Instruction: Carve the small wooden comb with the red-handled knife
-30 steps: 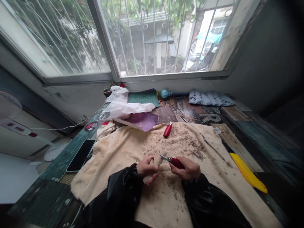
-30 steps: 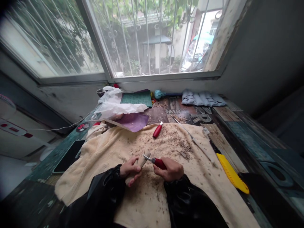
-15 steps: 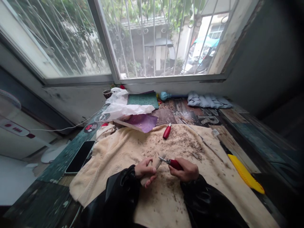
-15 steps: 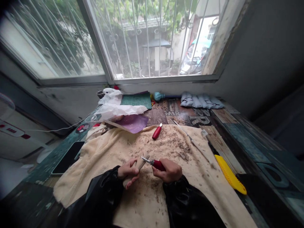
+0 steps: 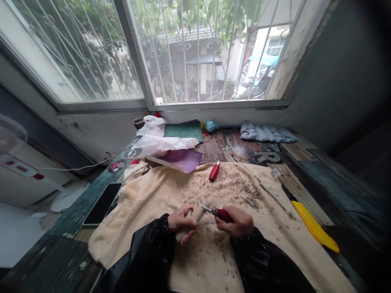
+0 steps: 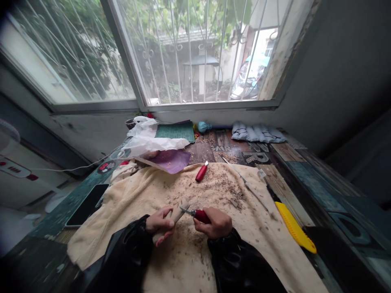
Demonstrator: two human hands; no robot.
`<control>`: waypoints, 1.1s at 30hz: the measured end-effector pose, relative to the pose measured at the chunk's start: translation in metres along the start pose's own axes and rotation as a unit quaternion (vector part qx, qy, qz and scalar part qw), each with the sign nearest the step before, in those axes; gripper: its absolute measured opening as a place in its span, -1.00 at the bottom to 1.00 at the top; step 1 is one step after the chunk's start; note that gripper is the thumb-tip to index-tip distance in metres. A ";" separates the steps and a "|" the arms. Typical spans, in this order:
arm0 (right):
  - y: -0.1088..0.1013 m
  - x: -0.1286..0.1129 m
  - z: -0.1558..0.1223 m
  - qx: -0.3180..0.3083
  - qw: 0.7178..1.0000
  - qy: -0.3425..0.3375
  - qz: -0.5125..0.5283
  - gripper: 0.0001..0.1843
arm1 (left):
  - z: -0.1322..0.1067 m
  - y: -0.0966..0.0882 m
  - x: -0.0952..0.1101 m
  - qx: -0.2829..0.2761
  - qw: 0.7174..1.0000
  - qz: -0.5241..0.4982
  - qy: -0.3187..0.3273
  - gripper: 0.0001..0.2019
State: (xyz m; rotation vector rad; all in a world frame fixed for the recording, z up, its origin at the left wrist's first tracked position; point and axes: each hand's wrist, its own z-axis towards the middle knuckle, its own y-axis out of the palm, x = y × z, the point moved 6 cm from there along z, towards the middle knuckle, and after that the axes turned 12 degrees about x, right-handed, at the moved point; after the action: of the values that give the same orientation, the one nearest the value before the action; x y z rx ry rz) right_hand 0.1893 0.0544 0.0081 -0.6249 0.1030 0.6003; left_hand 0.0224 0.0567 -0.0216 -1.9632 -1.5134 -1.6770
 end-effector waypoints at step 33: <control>0.001 0.022 0.000 0.034 0.994 0.100 -0.022 -0.59 | -0.019 -0.022 0.001 0.025 0.997 -0.078 -0.004 -0.72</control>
State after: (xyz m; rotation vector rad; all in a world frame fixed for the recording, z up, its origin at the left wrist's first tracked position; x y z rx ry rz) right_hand 0.2073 0.0658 0.0016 -0.6183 0.2947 0.4878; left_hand -0.0069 0.0555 -0.0243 -1.8739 -1.7343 -1.6720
